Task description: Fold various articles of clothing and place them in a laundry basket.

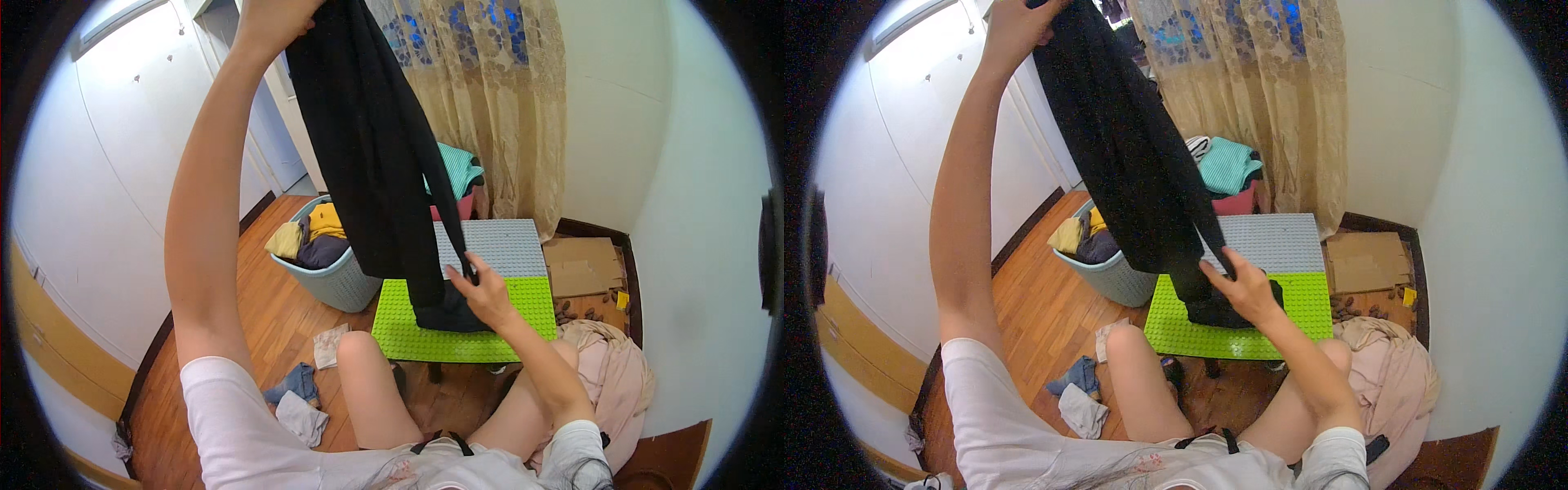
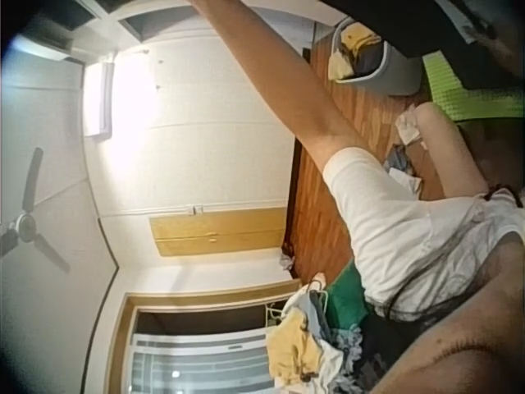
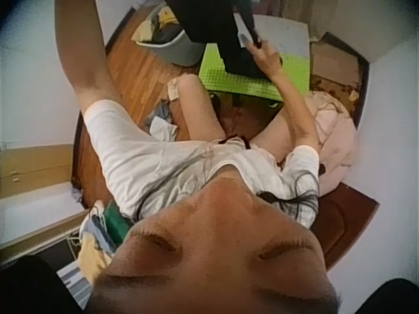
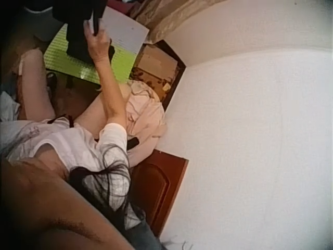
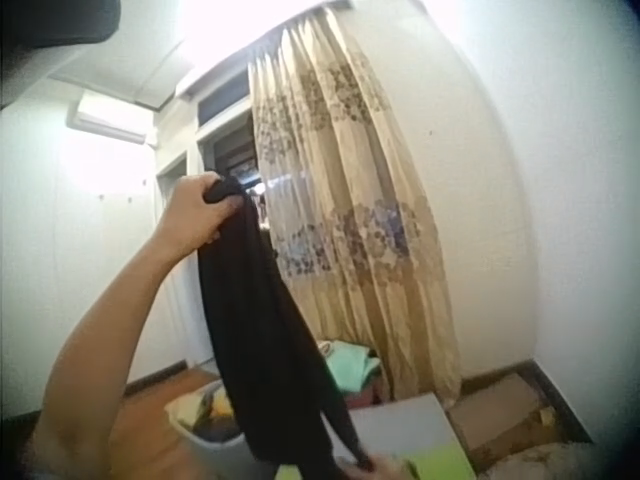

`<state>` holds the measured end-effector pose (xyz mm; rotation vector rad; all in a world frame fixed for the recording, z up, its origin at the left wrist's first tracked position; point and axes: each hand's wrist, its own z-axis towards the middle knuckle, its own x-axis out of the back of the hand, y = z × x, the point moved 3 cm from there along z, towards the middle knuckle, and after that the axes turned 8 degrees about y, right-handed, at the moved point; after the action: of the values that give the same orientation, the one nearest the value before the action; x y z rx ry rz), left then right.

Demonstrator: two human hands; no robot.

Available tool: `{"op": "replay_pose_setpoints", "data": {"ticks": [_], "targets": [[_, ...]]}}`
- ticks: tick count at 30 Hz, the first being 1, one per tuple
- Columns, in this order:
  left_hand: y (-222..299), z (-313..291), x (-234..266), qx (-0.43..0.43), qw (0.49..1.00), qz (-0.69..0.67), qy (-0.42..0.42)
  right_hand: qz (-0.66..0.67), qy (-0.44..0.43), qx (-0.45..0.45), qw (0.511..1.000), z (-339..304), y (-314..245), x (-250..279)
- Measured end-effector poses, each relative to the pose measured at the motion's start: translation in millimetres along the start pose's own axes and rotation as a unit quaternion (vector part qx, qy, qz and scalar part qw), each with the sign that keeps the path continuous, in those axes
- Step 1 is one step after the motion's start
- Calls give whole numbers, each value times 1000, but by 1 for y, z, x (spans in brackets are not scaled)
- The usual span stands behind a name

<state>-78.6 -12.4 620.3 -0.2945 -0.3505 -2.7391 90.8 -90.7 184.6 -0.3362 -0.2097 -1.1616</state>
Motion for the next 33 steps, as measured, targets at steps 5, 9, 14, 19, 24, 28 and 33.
{"op": "replay_pose_setpoints", "data": {"ticks": [5,9,14,19,24,28,33], "targets": [[12,-8,-3,-20,999,34,-14,-72,-105,4,992,-3,-37,-14],[15,-4,4,-26,997,78,-6,-6,-46,-126,991,-3,-69,-24],[23,-10,-2,-35,997,62,17,16,18,-286,958,-5,-64,-36],[0,-4,18,-10,994,104,17,212,-38,-421,881,-12,1,-26],[-58,-1,8,-57,984,166,-25,332,-148,-538,761,-27,116,-1],[-107,-17,-45,-52,983,162,-75,231,-171,-533,795,-32,193,26],[-163,-21,-108,-31,983,182,-19,68,-48,-473,877,-26,289,61]]}}
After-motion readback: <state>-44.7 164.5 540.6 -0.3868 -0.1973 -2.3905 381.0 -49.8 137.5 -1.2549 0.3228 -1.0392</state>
